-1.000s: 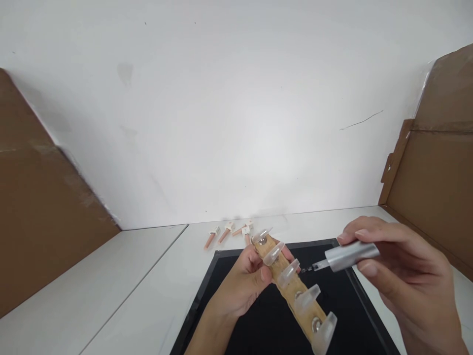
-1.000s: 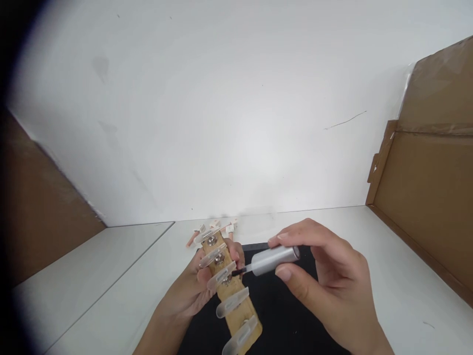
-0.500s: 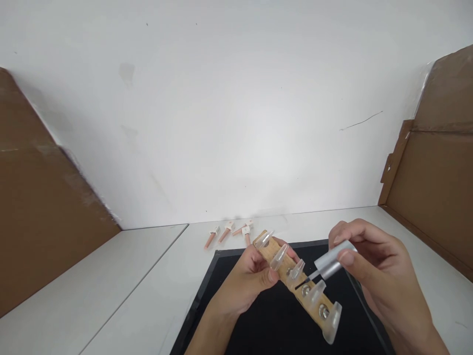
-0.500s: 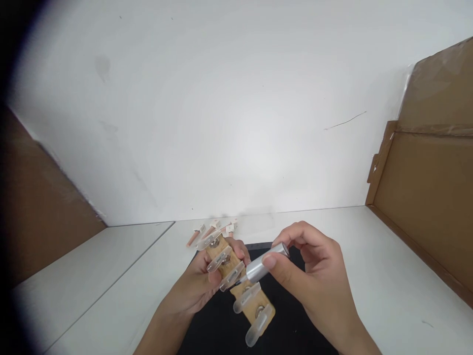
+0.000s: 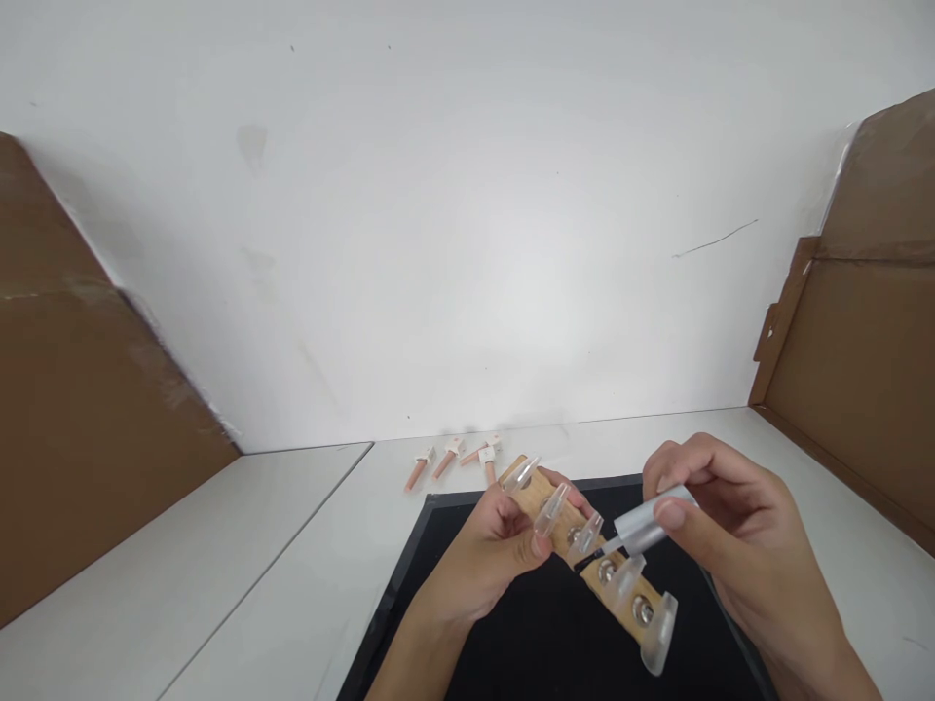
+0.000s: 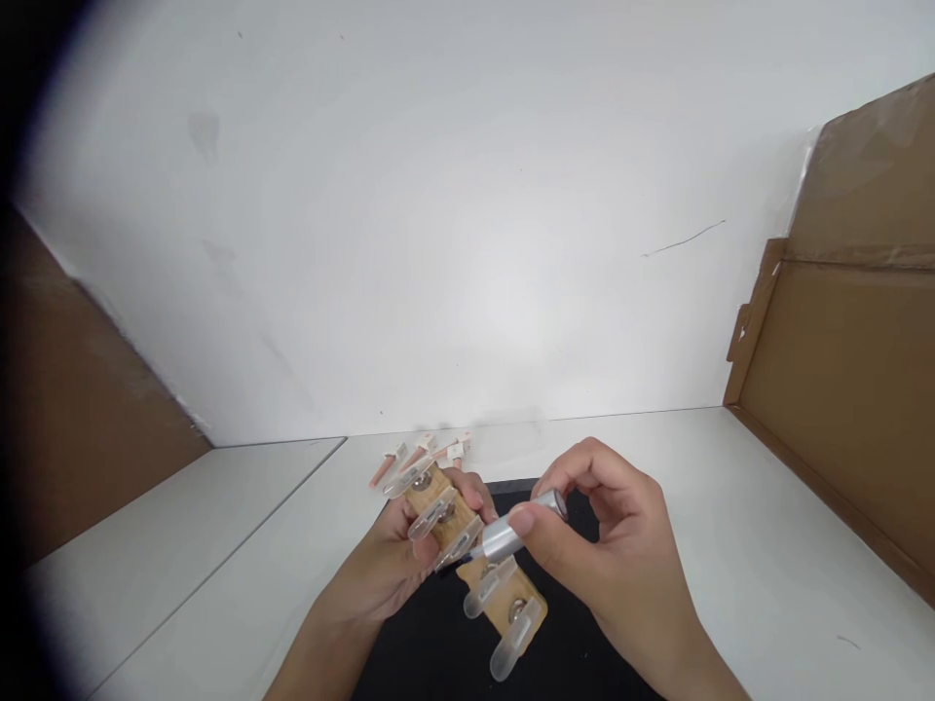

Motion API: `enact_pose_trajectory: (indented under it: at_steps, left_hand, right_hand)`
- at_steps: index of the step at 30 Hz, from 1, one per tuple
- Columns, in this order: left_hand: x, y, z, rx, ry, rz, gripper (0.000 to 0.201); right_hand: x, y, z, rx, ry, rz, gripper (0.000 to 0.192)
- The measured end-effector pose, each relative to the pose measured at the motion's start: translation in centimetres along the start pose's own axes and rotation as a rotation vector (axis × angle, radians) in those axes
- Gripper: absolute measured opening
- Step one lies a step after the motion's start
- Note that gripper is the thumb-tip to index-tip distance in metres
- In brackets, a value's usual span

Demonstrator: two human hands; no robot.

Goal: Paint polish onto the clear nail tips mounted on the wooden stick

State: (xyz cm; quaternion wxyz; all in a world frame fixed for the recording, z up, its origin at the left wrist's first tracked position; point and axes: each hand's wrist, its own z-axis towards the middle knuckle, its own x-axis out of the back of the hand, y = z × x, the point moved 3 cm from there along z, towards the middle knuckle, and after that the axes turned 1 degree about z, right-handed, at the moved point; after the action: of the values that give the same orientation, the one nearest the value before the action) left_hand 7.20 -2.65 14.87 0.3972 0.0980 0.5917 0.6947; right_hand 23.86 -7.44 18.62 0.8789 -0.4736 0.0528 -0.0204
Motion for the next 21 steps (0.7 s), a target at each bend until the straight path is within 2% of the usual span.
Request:
enact_pose_trajectory:
  at_steps: [21]
  left_hand:
    - [-0.17,-0.03,-0.14,-0.019,-0.076,-0.057,0.024]
  right_hand:
    - [-0.12,0.18,-0.09,-0.031,-0.011,0.063,0.021]
